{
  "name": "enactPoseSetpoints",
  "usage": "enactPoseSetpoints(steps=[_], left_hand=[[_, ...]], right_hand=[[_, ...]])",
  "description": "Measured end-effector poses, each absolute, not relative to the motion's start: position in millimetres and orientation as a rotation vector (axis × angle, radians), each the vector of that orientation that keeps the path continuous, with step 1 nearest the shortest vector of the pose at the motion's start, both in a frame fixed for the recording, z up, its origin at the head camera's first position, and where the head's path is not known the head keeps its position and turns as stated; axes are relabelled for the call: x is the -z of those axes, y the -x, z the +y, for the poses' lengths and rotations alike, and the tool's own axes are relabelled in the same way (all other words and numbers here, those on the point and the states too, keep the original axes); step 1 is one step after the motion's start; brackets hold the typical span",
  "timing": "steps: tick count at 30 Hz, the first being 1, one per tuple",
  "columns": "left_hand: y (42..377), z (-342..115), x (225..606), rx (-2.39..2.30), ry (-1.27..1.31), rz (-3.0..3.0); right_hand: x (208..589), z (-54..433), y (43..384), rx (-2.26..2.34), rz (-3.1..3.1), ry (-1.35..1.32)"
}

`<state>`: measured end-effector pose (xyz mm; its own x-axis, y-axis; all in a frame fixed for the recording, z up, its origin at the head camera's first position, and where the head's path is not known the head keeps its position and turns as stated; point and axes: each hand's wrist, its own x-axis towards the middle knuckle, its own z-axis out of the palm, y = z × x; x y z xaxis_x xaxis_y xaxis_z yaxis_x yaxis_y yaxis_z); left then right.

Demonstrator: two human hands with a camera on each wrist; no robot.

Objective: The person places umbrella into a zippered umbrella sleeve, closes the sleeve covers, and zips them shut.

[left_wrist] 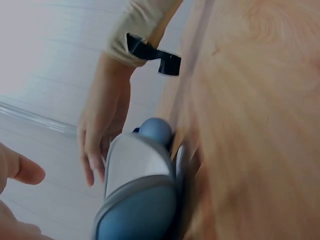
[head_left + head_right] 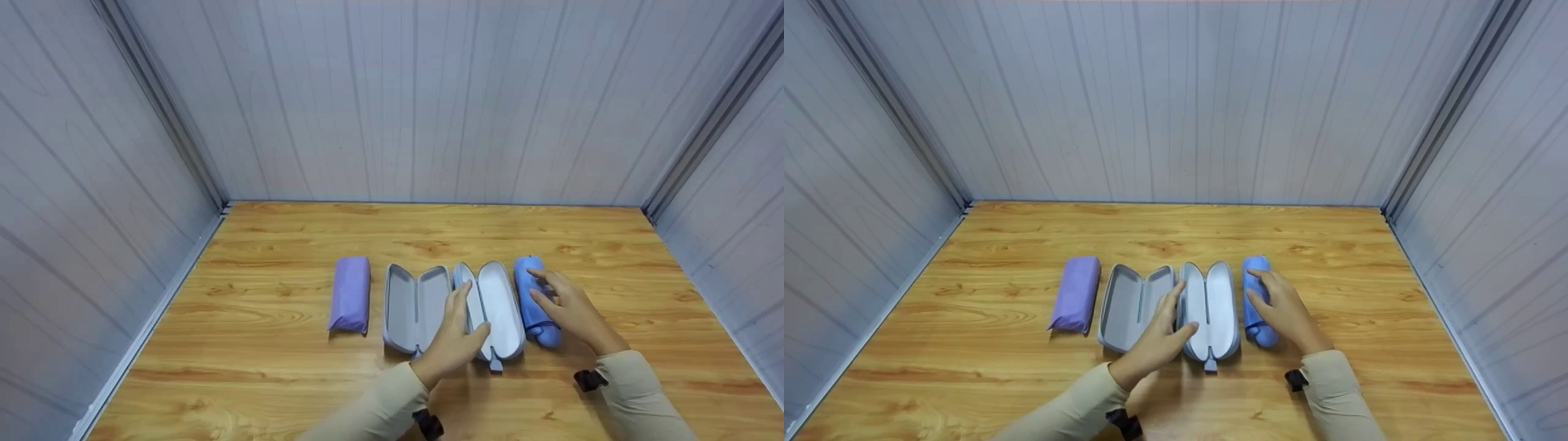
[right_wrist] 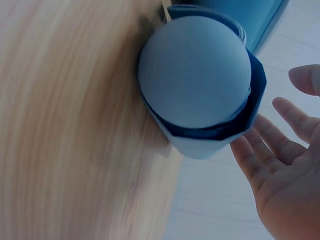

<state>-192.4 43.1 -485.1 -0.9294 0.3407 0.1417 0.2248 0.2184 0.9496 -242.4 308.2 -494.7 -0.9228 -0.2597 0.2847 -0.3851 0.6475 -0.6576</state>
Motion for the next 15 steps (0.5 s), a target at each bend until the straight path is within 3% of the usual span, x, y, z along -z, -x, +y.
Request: enactPoseSetpoints(steps=[15], left_hand=[[201, 53, 496, -1.797, -0.480, 2.414]], right_hand=[[495, 299, 241, -1.205, -2.710, -0.658]])
